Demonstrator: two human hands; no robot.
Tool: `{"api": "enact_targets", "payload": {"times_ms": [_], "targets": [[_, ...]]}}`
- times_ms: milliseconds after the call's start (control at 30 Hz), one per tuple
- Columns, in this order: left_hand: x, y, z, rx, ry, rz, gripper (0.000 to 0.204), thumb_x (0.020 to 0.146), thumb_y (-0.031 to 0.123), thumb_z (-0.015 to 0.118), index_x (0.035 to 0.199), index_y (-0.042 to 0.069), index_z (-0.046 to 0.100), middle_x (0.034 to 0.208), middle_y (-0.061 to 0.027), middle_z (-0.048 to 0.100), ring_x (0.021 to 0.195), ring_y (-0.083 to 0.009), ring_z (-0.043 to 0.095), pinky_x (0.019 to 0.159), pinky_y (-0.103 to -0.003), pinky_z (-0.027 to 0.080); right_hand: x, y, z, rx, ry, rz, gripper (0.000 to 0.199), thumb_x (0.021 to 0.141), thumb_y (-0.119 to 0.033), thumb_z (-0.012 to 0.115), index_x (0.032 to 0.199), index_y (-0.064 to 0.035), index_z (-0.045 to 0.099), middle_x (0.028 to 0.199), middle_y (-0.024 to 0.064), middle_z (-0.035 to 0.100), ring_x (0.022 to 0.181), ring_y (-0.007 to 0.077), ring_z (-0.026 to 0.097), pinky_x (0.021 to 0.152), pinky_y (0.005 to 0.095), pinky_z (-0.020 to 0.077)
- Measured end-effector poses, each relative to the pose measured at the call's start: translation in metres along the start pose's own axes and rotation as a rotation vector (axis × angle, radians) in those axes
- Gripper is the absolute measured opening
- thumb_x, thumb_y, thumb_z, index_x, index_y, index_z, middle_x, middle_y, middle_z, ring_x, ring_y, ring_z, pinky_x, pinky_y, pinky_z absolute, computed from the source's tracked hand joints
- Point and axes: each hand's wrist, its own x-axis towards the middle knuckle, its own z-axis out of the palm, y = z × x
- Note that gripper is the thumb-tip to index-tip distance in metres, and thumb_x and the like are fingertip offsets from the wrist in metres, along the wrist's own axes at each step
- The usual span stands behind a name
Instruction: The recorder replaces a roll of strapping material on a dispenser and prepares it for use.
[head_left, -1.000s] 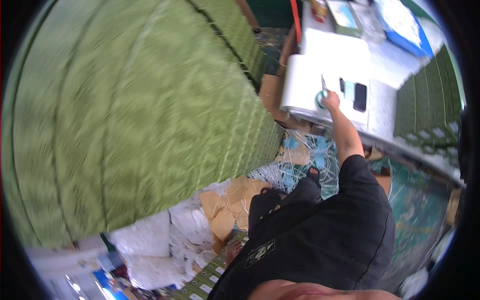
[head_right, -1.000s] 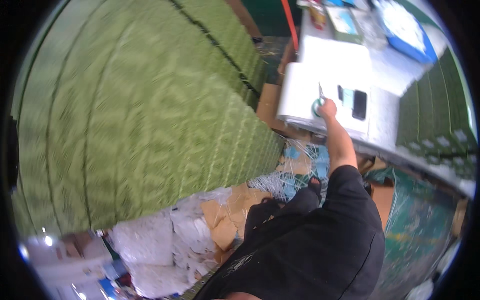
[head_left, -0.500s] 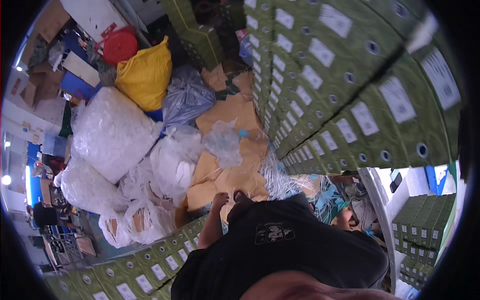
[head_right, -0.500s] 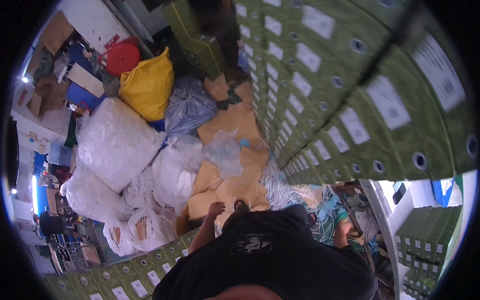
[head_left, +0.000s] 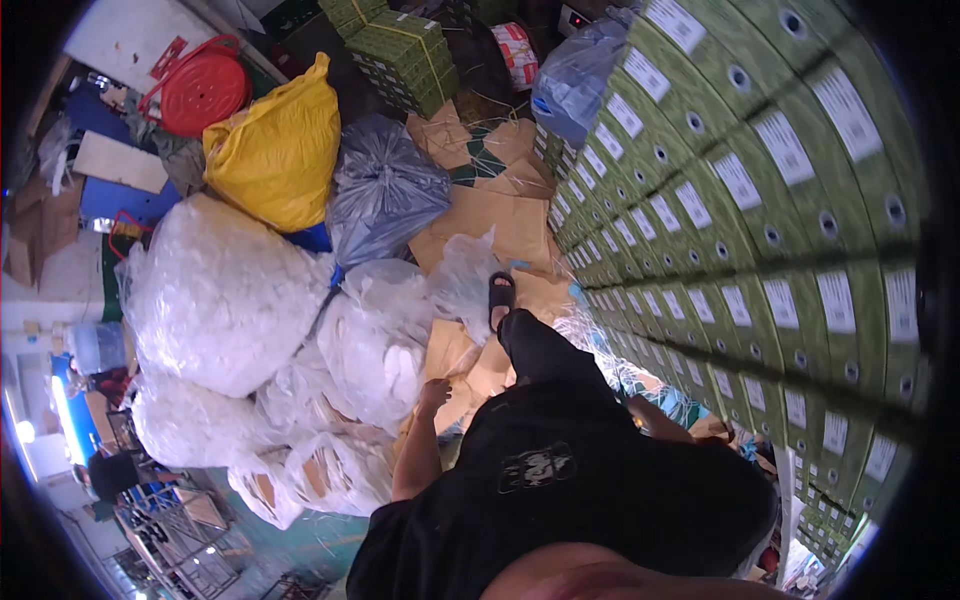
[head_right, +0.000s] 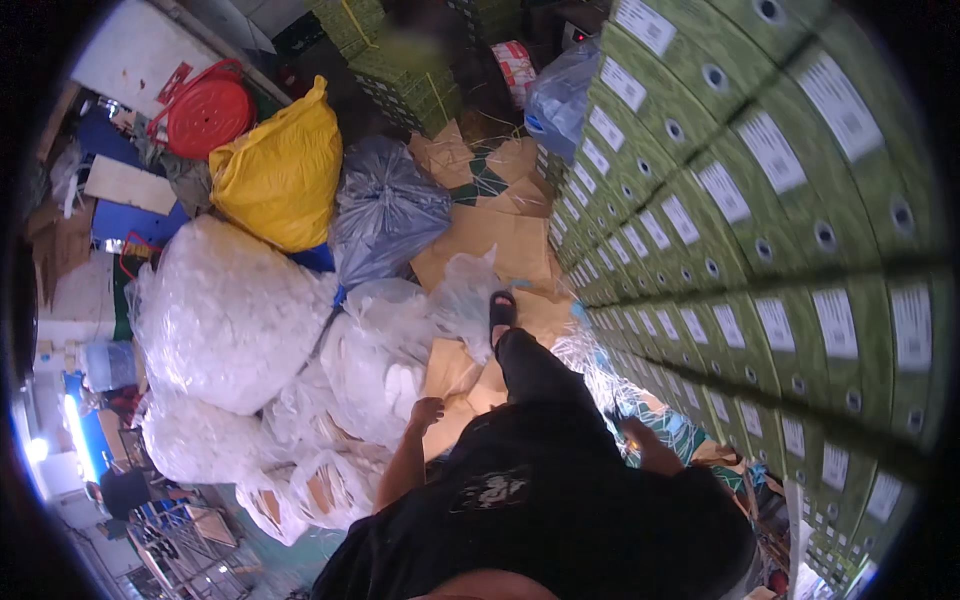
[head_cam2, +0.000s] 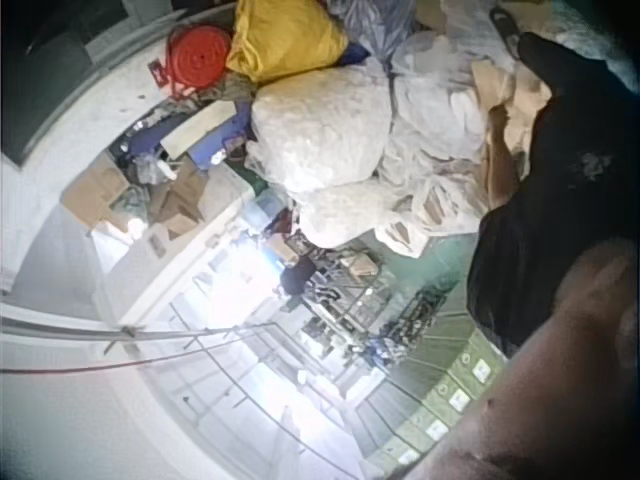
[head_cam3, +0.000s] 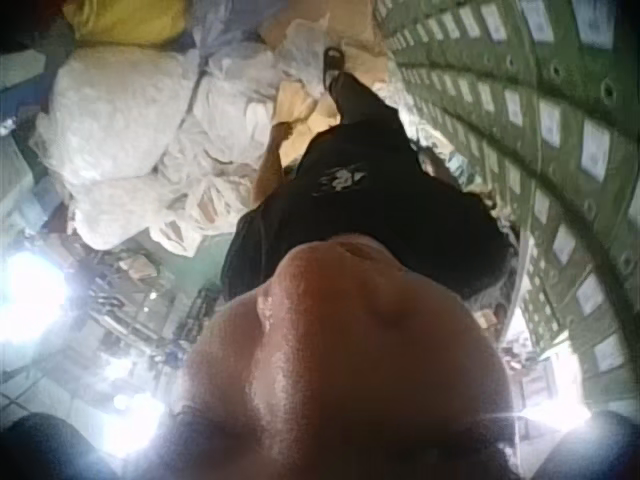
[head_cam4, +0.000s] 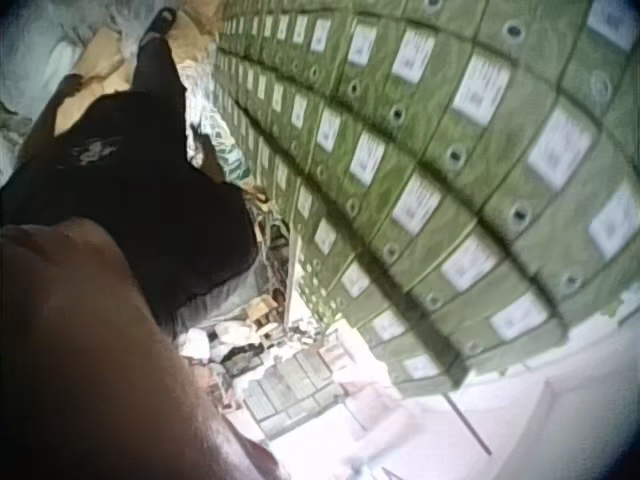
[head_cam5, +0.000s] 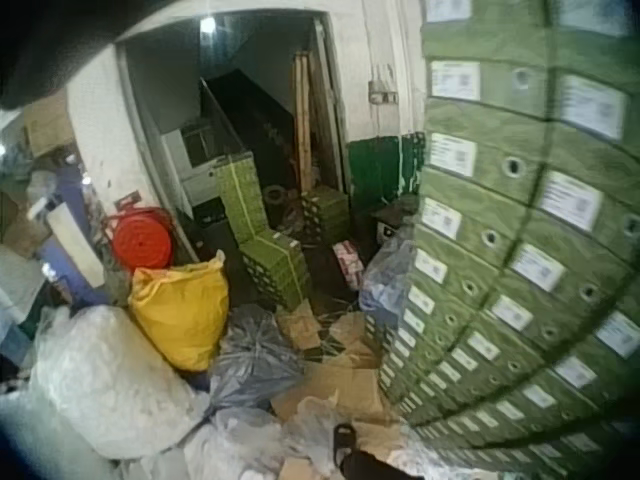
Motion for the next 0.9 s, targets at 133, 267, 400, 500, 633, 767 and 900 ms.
{"api": "enact_targets", "payload": {"times_ms": [133, 267, 400, 500, 633, 767, 900], "targets": [[-0.023, 0.094, -0.062, -0.309, 0.264, -0.018, 0.034, 0.096, 0.024, 0.052, 0.119, 0.003, 0.063, 0.102, -0.0125, 0.071, 0.078, -0.0207, 0.069, 0.062, -0.031, 0.053, 0.08, -0.24, -0.018, -0.308, -0.024, -0.298, 0.099, 0.081, -0.077, 0.054, 0.131, 0.0083, 0.048, 0.13, 0.028, 0.055, 0.108, 0.0328, 0.061, 0.085, 0.046, 0.0531], [-0.01, 0.179, -0.129, -0.235, 0.266, -0.087, 0.023, 0.09, 0.018, 0.059, 0.104, 0.002, 0.067, 0.085, -0.0094, 0.071, 0.058, -0.0158, 0.063, 0.048, -0.028, 0.047, 0.091, -0.51, -0.041, -0.21, 0.021, -0.417, 0.089, 0.08, -0.078, 0.052, 0.098, 0.0082, 0.065, 0.098, 0.0302, 0.067, 0.088, 0.0375, 0.069, 0.069, 0.0464, 0.0535], [0.039, 0.269, -0.173, -0.417, 0.3, -0.085, 0.025, 0.09, 0.019, 0.059, 0.105, 0.001, 0.067, 0.084, -0.0087, 0.071, 0.062, -0.0151, 0.064, 0.049, -0.027, 0.047, 0.034, -0.746, -0.082, 0.02, 0.208, -0.774, 0.071, 0.083, -0.065, 0.06, 0.104, 0.0029, 0.064, 0.092, 0.0284, 0.067, 0.096, 0.0437, 0.065, 0.082, 0.0478, 0.0508], [0.1, 0.345, -0.2, -0.062, 0.257, 0.123, 0.026, 0.095, 0.016, 0.052, 0.107, -0.001, 0.067, 0.088, -0.0094, 0.071, 0.071, -0.016, 0.069, 0.055, -0.027, 0.052, 0.007, -0.863, -0.125, 0.189, 0.389, -0.808, 0.073, 0.081, -0.069, 0.061, 0.097, 0.0024, 0.064, 0.086, 0.0249, 0.067, 0.091, 0.0409, 0.067, 0.08, 0.0472, 0.0501], [0.229, 0.475, -0.242, -0.032, 0.196, 0.342, 0.025, 0.094, 0.016, 0.051, 0.105, 0.001, 0.068, 0.091, -0.0126, 0.072, 0.074, -0.0197, 0.07, 0.061, -0.033, 0.055, 0.047, -0.963, -0.19, 0.415, 0.249, -0.716, 0.072, 0.083, -0.07, 0.06, 0.091, 0.0018, 0.064, 0.078, 0.0208, 0.065, 0.082, 0.0359, 0.067, 0.074, 0.0467, 0.0488], [0.345, 0.675, -0.286, 0.926, 0.39, 0.667, 0.028, 0.092, 0.029, 0.051, 0.102, 0.01, 0.07, 0.092, -0.0222, 0.07, 0.083, -0.0393, 0.069, 0.073, -0.051, 0.054, 0.131, -1.03, -0.247, 0.413, 0.443, -0.671, 0.068, 0.086, -0.065, 0.06, 0.092, 0.0025, 0.067, 0.07, 0.0111, 0.061, 0.07, 0.0214, 0.06, 0.065, 0.0377, 0.045], [0.4, 0.908, -0.293, 0.741, 0.336, 0.576, 0.048, 0.092, 0.047, 0.052, 0.098, 0.002, 0.069, 0.1, -0.0251, 0.068, 0.097, -0.0425, 0.064, 0.085, -0.05, 0.05, 0.18, -1.048, -0.285, 0.599, 0.444, -0.569, 0.064, 0.09, -0.058, 0.06, 0.106, 0.0036, 0.066, 0.081, 0.0116, 0.065, 0.074, 0.0195, 0.061, 0.067, 0.0381, 0.0461]]}}
